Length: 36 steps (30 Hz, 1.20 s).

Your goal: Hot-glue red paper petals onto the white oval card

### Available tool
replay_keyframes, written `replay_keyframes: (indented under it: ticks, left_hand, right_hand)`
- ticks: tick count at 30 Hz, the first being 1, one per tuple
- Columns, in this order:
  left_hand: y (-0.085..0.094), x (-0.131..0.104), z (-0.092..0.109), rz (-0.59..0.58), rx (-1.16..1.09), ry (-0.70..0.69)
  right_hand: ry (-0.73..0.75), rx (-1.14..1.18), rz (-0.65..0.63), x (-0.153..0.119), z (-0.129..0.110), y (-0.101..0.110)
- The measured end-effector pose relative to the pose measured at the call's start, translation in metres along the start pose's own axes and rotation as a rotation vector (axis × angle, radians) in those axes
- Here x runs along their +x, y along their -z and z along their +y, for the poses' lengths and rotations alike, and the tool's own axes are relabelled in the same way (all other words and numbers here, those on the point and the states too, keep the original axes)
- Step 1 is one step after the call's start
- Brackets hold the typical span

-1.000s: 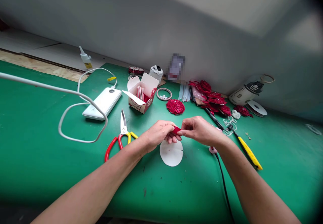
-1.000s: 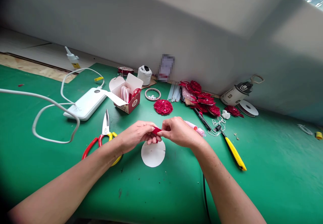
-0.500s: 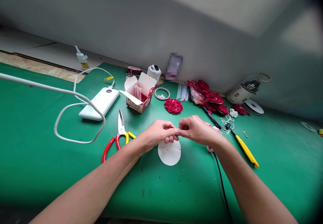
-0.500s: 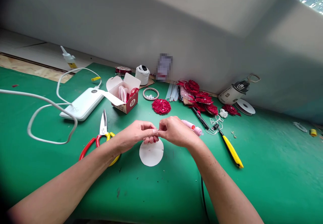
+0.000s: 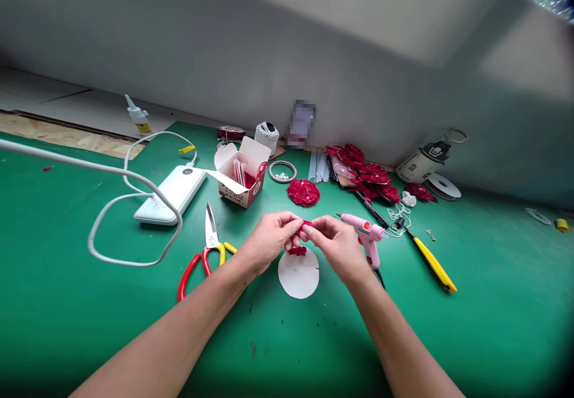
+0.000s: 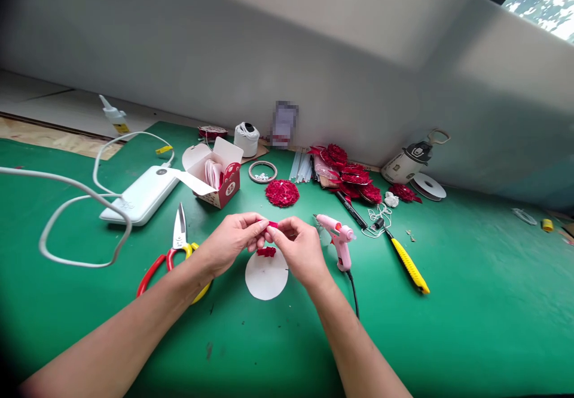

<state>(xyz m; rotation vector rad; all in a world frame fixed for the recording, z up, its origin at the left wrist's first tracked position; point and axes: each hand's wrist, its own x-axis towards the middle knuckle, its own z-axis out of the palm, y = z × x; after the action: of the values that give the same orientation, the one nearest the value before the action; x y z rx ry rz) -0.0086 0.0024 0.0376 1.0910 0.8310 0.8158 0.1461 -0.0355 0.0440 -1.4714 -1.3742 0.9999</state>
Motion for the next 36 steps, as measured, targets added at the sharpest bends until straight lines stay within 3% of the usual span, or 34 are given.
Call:
replay_keyframes:
  ticks: [6,14,19,26,36]
  left_hand:
    - [-0.004,-0.002,0.001,0.016,0.073,0.007]
    - [-0.006,0.0,-0.005,0.182,0.032,-0.045]
    - [-0.006,0.001,-0.009,0.246,0.001,-0.063]
    - [-0.008,0.002,-0.014,0.261,0.004,-0.086]
    - [-0.007,0.003,-0.025,0.336,0.582,-0.356]
  right_hand:
    - [-0.022,0.234,0.208,-0.002,0.013,-0.016]
    - [-0.157,0.593,0.213,-0.002,0.013,-0.028]
    - [-0.166,0.682,0.275,-0.002,0.015,-0.035]
    - [-0.121,0.617,0.326,-0.003,0.017,-0.04]
    - [0.049,0.162,0.308,-0.008,0.02,-0.037]
